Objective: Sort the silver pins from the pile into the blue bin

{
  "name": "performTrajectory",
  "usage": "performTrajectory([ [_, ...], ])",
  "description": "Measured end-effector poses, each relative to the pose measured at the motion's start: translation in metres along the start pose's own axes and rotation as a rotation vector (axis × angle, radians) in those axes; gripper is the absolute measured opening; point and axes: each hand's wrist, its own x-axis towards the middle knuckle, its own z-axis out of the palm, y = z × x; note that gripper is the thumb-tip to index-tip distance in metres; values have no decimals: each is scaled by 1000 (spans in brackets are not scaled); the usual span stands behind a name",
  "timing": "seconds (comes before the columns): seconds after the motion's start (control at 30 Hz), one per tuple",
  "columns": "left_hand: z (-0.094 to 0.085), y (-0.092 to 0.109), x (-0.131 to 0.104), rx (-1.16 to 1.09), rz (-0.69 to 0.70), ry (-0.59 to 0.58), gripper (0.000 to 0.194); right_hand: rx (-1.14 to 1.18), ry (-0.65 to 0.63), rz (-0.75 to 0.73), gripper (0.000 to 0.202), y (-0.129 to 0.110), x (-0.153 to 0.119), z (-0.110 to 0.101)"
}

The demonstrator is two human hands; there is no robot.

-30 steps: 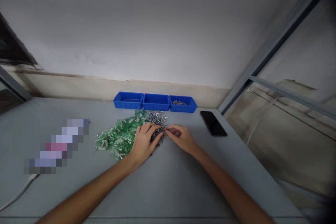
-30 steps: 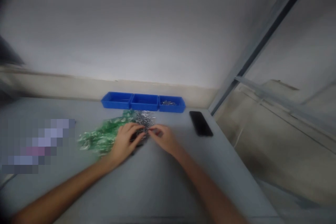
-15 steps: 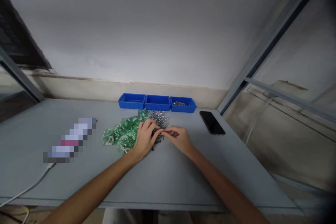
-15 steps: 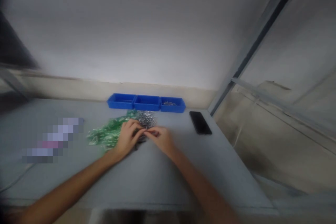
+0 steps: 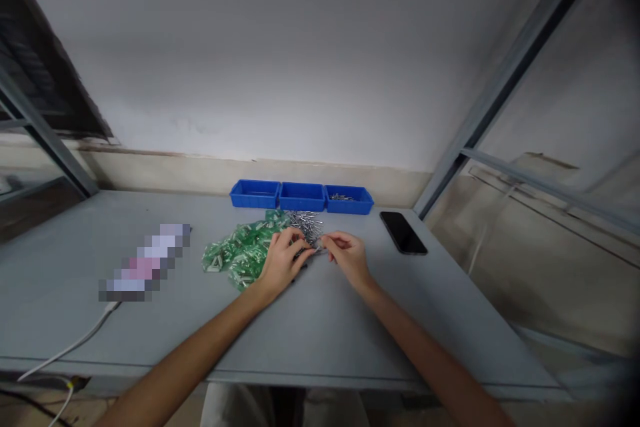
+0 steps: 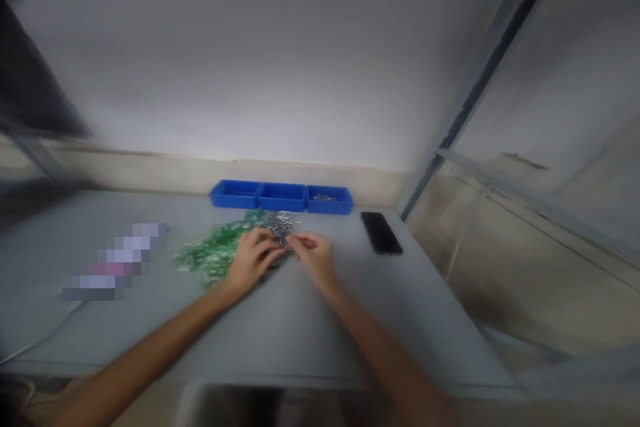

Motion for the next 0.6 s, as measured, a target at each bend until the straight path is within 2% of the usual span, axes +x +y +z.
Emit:
performTrajectory([
  [0.17, -3, -4, 1, 60, 14, 35, 19, -29, 87, -14, 39, 4, 11, -11],
  [0.3, -1, -2, 0, 51, 45, 0, 21, -165, 156, -12, 45, 17, 26, -30],
  [0.47, 6, 9, -5, 28, 142, -66, 23, -285, 218, -46, 52, 36, 50, -58],
  [0.6, 10, 12, -10, 29, 247, -67, 19, -327, 259, -55, 58, 39, 62, -73],
])
